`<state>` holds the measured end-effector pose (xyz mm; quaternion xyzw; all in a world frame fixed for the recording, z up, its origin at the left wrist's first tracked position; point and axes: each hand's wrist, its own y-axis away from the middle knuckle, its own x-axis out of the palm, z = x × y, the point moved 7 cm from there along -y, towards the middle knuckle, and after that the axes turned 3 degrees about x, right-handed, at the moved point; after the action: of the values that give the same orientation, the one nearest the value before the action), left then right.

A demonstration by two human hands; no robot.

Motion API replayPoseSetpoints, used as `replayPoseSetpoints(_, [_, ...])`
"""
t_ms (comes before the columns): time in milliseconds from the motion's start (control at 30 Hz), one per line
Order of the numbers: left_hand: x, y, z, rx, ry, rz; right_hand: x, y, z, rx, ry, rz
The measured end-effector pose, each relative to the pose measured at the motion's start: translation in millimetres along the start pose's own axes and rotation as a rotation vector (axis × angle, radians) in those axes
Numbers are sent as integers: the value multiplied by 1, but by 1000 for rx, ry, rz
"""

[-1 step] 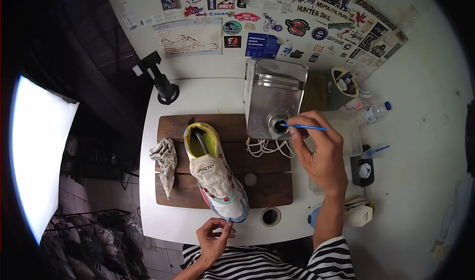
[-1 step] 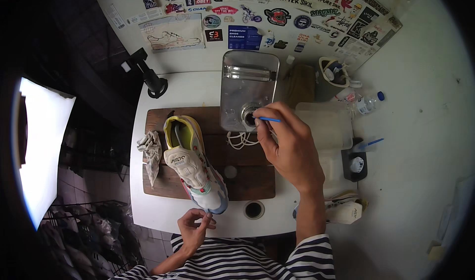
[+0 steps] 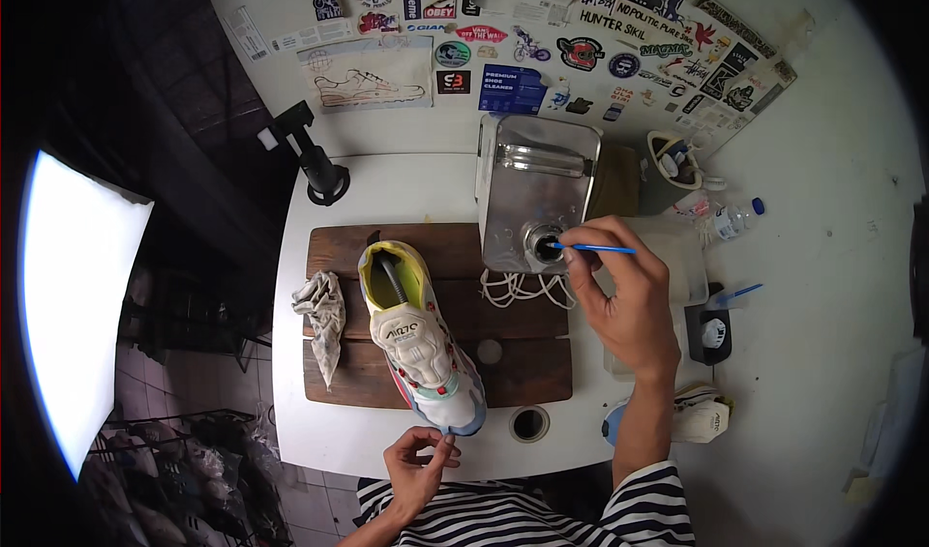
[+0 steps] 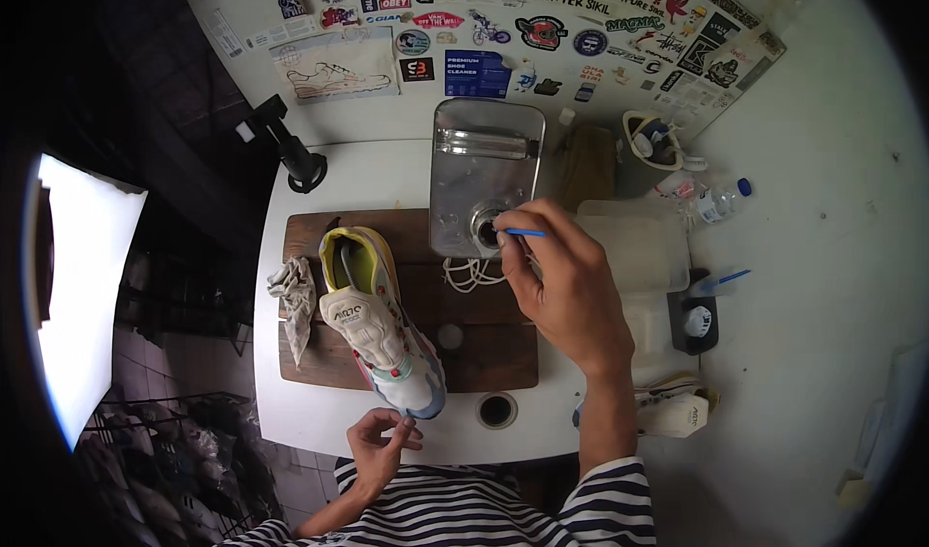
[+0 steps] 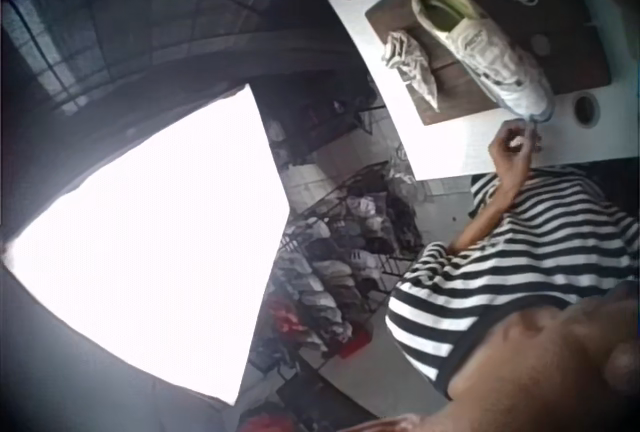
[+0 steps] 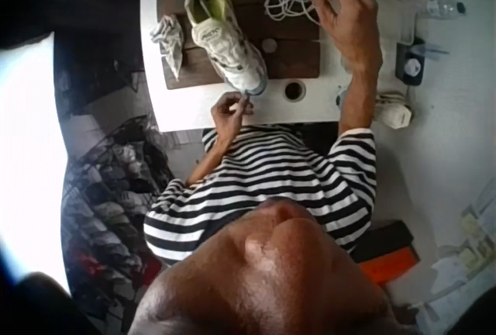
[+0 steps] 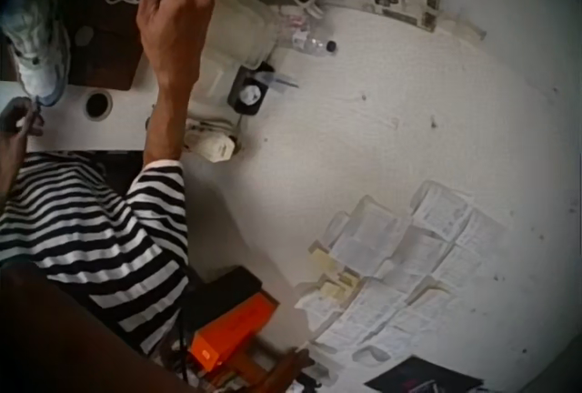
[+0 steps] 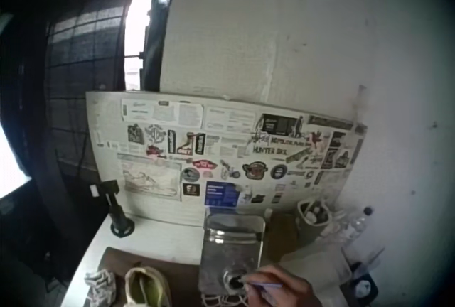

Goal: Using a small paintbrush to apply blue paint to the midsole or accents of a sneaker.

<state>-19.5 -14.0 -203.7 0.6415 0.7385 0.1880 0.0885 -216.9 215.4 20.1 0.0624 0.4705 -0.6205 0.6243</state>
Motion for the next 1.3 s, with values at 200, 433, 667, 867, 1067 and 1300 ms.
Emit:
replayPoseSetpoints(200, [1, 1, 2, -107, 154, 69, 3, -1, -8, 12, -15, 27])
replayPoseSetpoints(433, [-3, 4, 7, -169, 204, 70, 5, -1, -7, 17, -17, 36])
replayPoseSetpoints(667, [-3, 4, 7, -178, 235, 68, 6, 0, -8, 38, -23, 40])
replayPoseSetpoints(867, [-2, 3, 11, -193, 255, 82, 7, 0, -6, 33, -27, 43])
replayPoseSetpoints(1067, [4, 4, 1, -202, 263, 75, 8, 0, -8, 45, -34, 44])
replayPoseSetpoints(1300, [2, 2, -1, -140, 239, 77, 9, -1, -9, 47, -30, 57])
